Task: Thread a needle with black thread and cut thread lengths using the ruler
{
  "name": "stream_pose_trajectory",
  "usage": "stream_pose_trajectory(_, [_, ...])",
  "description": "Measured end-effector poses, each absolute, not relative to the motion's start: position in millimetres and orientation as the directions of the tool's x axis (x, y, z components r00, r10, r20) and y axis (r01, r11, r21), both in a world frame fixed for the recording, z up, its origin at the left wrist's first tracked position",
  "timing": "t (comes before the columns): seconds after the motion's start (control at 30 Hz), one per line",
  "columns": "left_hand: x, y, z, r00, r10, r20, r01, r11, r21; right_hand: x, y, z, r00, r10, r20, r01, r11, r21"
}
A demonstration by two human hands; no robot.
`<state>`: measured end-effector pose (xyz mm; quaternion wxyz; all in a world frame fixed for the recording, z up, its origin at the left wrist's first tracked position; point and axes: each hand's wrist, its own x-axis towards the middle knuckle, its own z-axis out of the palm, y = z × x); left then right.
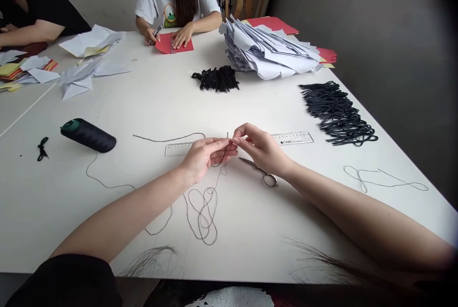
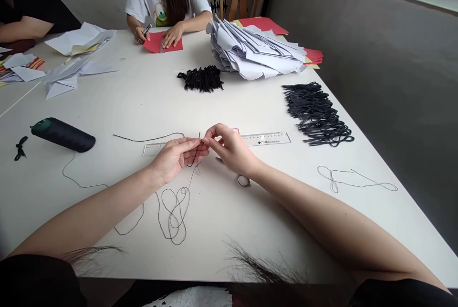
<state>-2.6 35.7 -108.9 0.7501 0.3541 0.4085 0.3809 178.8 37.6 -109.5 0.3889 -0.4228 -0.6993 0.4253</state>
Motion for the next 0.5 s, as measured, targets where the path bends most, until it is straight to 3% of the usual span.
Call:
stream_pose_trajectory(0.13, [-5.5,34.4,-113.7,0.388,0.85,-0.356,-0.236,0.465,0.853,177.0,37.0,-115.9,-0.372,0.921,0.12,0.104,0.169,-0.98])
stream_pose_trajectory(0.5, [-3.8,30.0,-116.8,0.393,0.861,-0.322,-0.173,0.413,0.894,175.7,36.1,-116.5,-0.366,0.926,0.094,0.056,0.122,-0.991])
